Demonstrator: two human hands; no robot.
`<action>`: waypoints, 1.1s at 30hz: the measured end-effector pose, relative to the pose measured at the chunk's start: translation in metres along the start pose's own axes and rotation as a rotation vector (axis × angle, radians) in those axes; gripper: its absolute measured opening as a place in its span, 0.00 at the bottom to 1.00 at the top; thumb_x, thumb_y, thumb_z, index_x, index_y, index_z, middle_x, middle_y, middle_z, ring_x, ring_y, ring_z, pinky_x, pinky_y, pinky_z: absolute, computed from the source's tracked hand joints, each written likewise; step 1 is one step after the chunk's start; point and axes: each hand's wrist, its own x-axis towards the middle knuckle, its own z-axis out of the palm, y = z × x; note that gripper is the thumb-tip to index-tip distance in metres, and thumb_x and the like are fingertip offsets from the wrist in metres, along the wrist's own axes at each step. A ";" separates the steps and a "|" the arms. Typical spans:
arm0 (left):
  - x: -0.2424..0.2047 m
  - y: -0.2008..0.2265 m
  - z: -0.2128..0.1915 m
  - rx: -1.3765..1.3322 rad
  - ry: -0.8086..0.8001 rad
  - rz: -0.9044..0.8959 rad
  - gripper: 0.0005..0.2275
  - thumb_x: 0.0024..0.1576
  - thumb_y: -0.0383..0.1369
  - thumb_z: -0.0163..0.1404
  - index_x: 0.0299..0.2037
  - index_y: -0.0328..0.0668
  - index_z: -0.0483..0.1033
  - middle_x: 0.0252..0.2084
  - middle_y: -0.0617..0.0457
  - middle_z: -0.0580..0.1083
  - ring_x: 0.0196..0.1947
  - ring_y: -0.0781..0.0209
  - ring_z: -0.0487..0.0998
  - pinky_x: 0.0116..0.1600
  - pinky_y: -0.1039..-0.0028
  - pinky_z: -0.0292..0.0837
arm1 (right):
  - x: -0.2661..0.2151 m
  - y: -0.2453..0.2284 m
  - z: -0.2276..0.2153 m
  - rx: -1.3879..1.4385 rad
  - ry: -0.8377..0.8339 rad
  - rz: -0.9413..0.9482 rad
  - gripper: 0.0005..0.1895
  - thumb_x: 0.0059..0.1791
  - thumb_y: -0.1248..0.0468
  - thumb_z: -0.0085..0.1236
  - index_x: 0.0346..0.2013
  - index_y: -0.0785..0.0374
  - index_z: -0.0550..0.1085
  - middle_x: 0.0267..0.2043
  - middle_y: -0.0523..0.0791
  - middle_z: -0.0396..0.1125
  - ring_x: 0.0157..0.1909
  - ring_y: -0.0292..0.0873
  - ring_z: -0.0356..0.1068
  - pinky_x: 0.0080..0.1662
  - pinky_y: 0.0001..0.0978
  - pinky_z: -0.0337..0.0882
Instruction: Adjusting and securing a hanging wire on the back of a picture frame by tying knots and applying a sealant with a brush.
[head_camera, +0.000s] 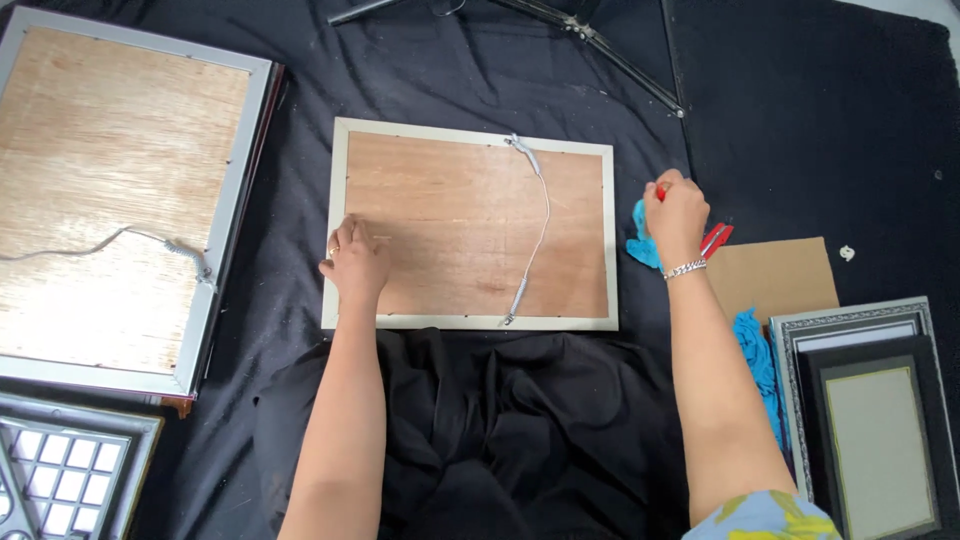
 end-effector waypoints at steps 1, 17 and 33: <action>0.002 0.000 0.003 0.000 -0.002 0.004 0.27 0.61 0.42 0.48 0.71 0.51 0.62 0.75 0.59 0.55 0.74 0.53 0.53 0.67 0.37 0.54 | -0.003 -0.002 0.008 -0.002 0.000 0.004 0.10 0.53 0.53 0.60 0.33 0.54 0.74 0.28 0.48 0.70 0.34 0.55 0.77 0.39 0.47 0.77; 0.041 -0.040 0.013 -0.753 0.256 -0.236 0.34 0.66 0.65 0.17 0.73 0.64 0.60 0.76 0.65 0.56 0.75 0.60 0.56 0.71 0.43 0.54 | -0.103 -0.371 -0.027 0.876 -0.365 -0.185 0.08 0.47 0.50 0.59 0.32 0.48 0.76 0.22 0.43 0.72 0.35 0.50 0.77 0.41 0.41 0.75; 0.020 -0.020 -0.014 -0.750 0.273 -0.250 0.34 0.67 0.63 0.18 0.69 0.53 0.64 0.72 0.54 0.61 0.70 0.53 0.64 0.69 0.55 0.52 | -0.088 -0.102 -0.017 0.837 -0.354 0.296 0.13 0.49 0.56 0.61 0.42 0.61 0.80 0.37 0.53 0.75 0.41 0.52 0.77 0.41 0.44 0.78</action>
